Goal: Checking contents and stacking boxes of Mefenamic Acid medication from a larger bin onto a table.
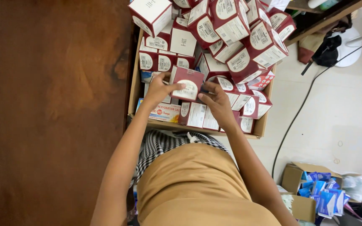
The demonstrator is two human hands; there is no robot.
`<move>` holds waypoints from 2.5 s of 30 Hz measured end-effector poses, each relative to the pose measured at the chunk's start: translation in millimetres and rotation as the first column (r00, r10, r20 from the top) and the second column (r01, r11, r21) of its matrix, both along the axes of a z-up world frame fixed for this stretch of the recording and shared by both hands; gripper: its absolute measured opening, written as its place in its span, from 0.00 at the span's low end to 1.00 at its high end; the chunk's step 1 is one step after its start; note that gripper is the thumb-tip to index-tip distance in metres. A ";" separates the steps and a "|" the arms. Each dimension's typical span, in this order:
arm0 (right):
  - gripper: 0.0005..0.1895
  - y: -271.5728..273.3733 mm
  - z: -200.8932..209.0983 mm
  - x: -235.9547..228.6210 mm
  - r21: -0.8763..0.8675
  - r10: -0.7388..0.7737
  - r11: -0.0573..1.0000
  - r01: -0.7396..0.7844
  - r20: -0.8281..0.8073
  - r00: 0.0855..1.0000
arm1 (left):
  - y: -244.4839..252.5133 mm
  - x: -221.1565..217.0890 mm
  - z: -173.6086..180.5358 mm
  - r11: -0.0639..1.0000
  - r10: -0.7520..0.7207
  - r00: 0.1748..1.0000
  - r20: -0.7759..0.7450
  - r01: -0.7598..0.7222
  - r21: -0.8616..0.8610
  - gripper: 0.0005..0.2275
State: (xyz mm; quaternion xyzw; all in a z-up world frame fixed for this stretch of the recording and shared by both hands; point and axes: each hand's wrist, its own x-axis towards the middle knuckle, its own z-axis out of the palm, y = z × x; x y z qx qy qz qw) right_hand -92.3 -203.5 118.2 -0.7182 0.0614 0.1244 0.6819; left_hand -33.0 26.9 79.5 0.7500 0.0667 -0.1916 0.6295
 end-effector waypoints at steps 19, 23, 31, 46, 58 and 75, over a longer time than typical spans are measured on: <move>0.24 -44.3 89.7 -59.5 0.281 0.093 0.949 -0.141 0.177 0.980 | -22.4 -112.4 108.9 0.912 -0.097 0.980 0.172 0.156 -0.380 0.42; 0.18 -40.9 118.2 -62.5 -0.123 0.230 0.972 -0.198 0.368 0.901 | -28.4 -112.9 120.2 0.953 -0.140 0.944 0.300 0.211 -0.219 0.43; 0.11 -63.9 83.5 -67.1 -0.013 0.209 0.977 -0.215 0.288 0.935 | -39.7 -107.5 124.6 0.966 -0.056 0.979 0.195 0.102 -0.236 0.34; 0.31 -53.0 91.3 -96.4 0.526 0.111 0.850 -0.027 -0.128 0.985 | -44.6 -51.3 156.6 0.956 -0.133 0.979 0.158 0.168 -0.239 0.22; 0.35 -48.8 113.6 -120.8 0.581 0.098 0.814 -0.015 -0.111 0.989 | -71.1 -14.2 189.4 0.803 -0.539 0.800 0.262 0.583 -0.125 0.16; 0.38 -57.2 120.8 -132.9 0.635 0.031 0.772 -0.009 -0.023 0.999 | -83.5 -19.6 202.7 0.742 -0.556 0.730 0.397 0.651 -0.158 0.14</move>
